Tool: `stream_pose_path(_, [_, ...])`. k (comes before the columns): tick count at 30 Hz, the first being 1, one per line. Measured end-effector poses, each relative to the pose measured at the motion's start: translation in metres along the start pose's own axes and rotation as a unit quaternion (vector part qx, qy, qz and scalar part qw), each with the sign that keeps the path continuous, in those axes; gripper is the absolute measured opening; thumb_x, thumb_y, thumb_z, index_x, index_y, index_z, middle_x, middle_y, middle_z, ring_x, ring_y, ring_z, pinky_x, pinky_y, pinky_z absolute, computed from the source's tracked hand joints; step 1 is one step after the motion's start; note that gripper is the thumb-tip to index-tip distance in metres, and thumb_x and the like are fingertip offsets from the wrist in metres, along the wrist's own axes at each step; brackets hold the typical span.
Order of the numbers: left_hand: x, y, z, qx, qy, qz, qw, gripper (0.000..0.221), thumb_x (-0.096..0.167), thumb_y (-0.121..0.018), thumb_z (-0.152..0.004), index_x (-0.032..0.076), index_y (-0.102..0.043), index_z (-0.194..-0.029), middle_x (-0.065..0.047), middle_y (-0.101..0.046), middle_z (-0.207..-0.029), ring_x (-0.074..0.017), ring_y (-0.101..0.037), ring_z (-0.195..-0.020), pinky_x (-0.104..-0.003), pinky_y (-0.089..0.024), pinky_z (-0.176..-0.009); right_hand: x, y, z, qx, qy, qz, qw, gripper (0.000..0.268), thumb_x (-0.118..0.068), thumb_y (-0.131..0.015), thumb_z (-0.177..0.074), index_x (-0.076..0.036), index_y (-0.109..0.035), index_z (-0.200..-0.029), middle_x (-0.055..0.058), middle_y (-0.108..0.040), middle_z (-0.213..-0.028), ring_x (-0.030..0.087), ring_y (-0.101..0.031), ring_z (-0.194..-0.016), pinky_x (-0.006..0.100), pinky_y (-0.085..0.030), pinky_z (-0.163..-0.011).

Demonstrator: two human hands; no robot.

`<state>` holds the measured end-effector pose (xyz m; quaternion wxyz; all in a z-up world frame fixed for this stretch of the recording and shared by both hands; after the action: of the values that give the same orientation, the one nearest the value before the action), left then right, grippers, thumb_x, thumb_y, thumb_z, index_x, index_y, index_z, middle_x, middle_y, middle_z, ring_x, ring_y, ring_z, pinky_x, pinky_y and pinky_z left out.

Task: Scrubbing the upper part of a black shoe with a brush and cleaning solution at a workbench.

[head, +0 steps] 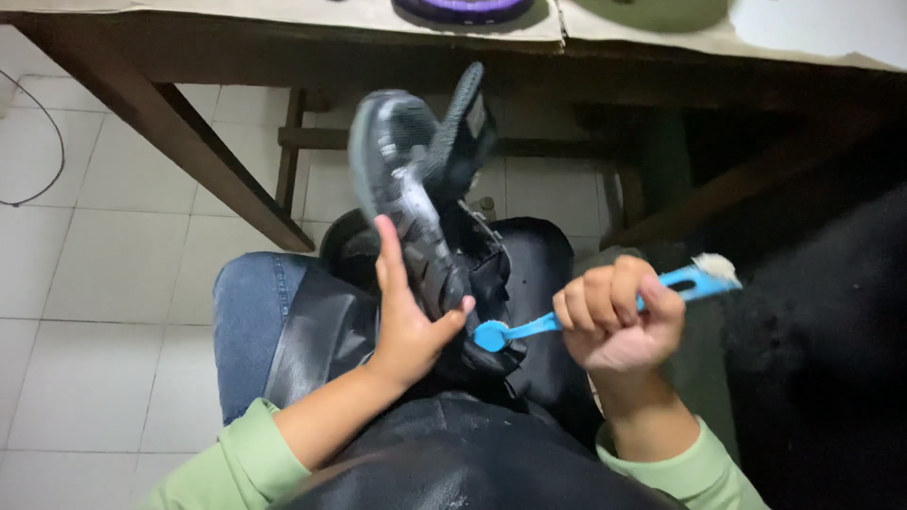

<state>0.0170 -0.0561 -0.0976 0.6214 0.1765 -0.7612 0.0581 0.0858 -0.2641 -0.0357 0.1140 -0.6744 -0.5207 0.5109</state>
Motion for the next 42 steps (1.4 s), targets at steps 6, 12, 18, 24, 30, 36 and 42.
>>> stream_pose_path(6, [-0.042, -0.038, -0.041, -0.197, 0.086, -0.104, 0.971, 0.089, 0.05, -0.064, -0.094, 0.031, -0.015, -0.166, -0.045, -0.032, -0.152, -0.0595, -0.027, -0.145, -0.059, -0.029, -0.117, 0.029, 0.077, 0.007, 0.262, -0.109, 0.163, 0.945, 0.058, -0.047, -0.033, -0.112, -0.021, -0.026, -0.06, -0.005, -0.014, -0.044, 0.012, -0.018, -0.031, 0.029, -0.028, -0.035])
stream_pose_path(12, [-0.019, -0.054, -0.049, -0.287, 0.051, -0.226, 0.93, 0.074, 0.051, -0.046, -0.101, 0.029, -0.017, -0.166, -0.042, -0.032, -0.153, -0.0605, -0.046, -0.132, -0.06, -0.04, -0.108, -0.044, 0.061, -0.021, 0.355, 0.087, 0.274, 0.889, 0.054, -0.061, -0.042, -0.104, -0.024, -0.024, -0.07, -0.006, -0.013, -0.049, 0.012, -0.018, -0.037, 0.028, -0.026, -0.04])
stream_pose_path(18, [-0.011, -0.05, -0.043, -0.29, 0.062, -0.211, 0.931, 0.066, 0.045, -0.037, -0.105, 0.026, -0.019, -0.166, -0.044, -0.025, -0.155, -0.0616, -0.045, -0.128, -0.059, -0.043, -0.102, -0.033, 0.109, 0.0, 0.405, 0.0, 0.297, 0.865, 0.063, -0.063, -0.031, -0.106, -0.025, -0.03, -0.056, 0.0, -0.028, -0.039, 0.014, -0.034, -0.031, 0.027, -0.029, -0.036])
stream_pose_path(24, [-0.012, -0.048, -0.044, -0.278, 0.063, -0.221, 0.933, 0.063, 0.045, -0.038, -0.106, 0.033, -0.021, -0.165, -0.043, -0.028, -0.155, -0.0598, -0.045, -0.129, -0.057, -0.042, -0.104, 0.02, 0.069, 0.041, 0.311, -0.062, 0.157, 0.935, 0.061, -0.064, -0.025, -0.106, -0.021, -0.028, -0.062, -0.002, -0.014, -0.042, 0.015, -0.02, -0.028, 0.031, -0.026, -0.032])
stream_pose_path(30, [-0.006, -0.051, -0.045, -0.305, 0.105, -0.251, 0.913, 0.061, 0.045, -0.032, -0.104, 0.039, -0.018, -0.163, -0.039, -0.016, -0.162, -0.0532, -0.035, -0.137, -0.053, -0.044, -0.094, -0.048, 0.073, -0.012, 0.405, 0.11, 0.216, 0.882, 0.055, -0.063, -0.049, -0.09, -0.02, -0.03, -0.061, -0.005, -0.015, -0.047, 0.009, -0.013, -0.036, 0.027, -0.011, -0.036])
stream_pose_path(36, [-0.017, -0.046, -0.046, -0.288, 0.092, -0.227, 0.926, 0.059, 0.034, -0.033, -0.104, 0.035, -0.022, -0.162, -0.035, -0.023, -0.159, -0.048, -0.046, -0.12, -0.049, -0.047, -0.088, -0.038, 0.139, -0.001, 0.424, 0.006, 0.174, 0.889, 0.058, -0.07, -0.05, -0.086, -0.025, -0.029, -0.056, -0.006, -0.026, -0.041, 0.009, -0.021, -0.032, 0.028, -0.01, -0.036])
stream_pose_path(42, [-0.017, -0.046, -0.045, -0.288, 0.11, -0.228, 0.924, 0.059, 0.038, -0.034, -0.104, 0.039, -0.019, -0.162, -0.037, -0.015, -0.164, -0.0513, -0.035, -0.138, -0.051, -0.041, -0.101, 0.015, 0.081, 0.026, 0.268, -0.081, 0.083, 0.956, 0.059, -0.061, -0.041, -0.099, -0.016, -0.033, -0.061, -0.002, -0.018, -0.043, 0.011, -0.015, -0.032, 0.029, -0.017, -0.036])
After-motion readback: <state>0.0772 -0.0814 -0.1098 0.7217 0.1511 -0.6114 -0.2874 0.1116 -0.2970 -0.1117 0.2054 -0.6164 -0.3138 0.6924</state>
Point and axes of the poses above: each hand's wrist, its own z-axis away from the middle knuckle, its own y-axis out of the back of the hand, x = y × z, the point moved 3 cm from there along -z, towards the middle knuckle
